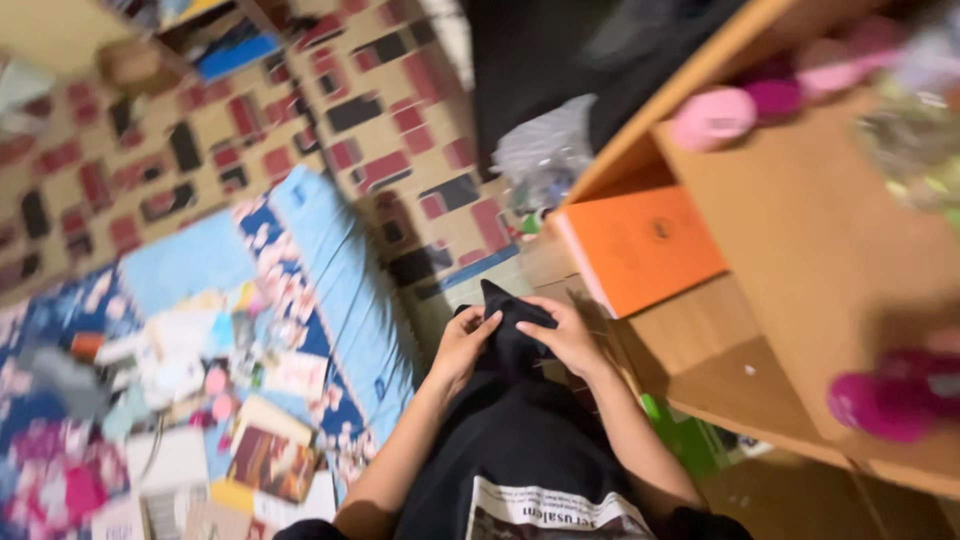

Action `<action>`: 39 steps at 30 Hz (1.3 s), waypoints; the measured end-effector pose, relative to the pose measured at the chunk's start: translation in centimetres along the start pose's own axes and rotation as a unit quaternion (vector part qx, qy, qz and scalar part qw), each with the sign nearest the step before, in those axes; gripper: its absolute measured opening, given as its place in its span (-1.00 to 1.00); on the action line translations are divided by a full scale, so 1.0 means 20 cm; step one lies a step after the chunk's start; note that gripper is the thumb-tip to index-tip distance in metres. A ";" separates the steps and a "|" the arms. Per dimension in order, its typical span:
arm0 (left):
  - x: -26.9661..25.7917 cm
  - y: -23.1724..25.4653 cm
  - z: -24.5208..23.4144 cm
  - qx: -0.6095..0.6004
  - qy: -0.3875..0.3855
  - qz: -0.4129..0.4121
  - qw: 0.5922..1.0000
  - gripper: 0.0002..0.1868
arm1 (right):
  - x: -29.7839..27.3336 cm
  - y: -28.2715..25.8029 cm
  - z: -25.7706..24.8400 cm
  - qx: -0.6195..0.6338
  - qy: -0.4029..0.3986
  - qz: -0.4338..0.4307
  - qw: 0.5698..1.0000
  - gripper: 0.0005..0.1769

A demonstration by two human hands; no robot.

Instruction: The person wipes the covers of several books and small containers with a dark cloth. They pick up each item from a cluttered bed, wipe it, and place it on a wooden shelf. The person handles books and pink containers one at a time.

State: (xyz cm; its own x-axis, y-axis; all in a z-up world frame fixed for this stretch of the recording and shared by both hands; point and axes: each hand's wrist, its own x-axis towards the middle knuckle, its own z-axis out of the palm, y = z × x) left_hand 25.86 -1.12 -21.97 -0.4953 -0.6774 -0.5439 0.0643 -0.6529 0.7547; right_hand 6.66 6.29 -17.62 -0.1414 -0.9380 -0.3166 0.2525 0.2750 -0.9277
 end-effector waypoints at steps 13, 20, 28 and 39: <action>-0.34 -0.16 -0.30 -0.061 0.161 0.104 0.980 -0.88 | 0.21 0.07 0.31 -0.021 -0.198 0.095 0.975 -0.47; -0.59 -0.13 -0.47 -0.165 0.227 0.116 0.953 -0.84 | 0.28 0.19 0.63 -0.100 -0.301 0.085 0.945 -0.43; -0.80 -0.21 -0.64 -0.250 0.288 0.196 0.904 -0.78 | 0.28 0.23 0.97 -0.131 -0.355 0.120 0.918 -0.44; -1.17 -0.30 -0.76 -0.305 0.409 0.266 0.818 -0.73 | 0.16 0.33 1.44 -0.067 -0.429 0.250 0.865 -0.37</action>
State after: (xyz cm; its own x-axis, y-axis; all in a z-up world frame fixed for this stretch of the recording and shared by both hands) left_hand 50.24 13.55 -19.38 0.4725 -0.7575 -0.4505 0.6262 -0.0712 0.7764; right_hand 35.50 -1.05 -19.15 0.7308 -0.4906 -0.4745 -0.0438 0.6601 -0.7499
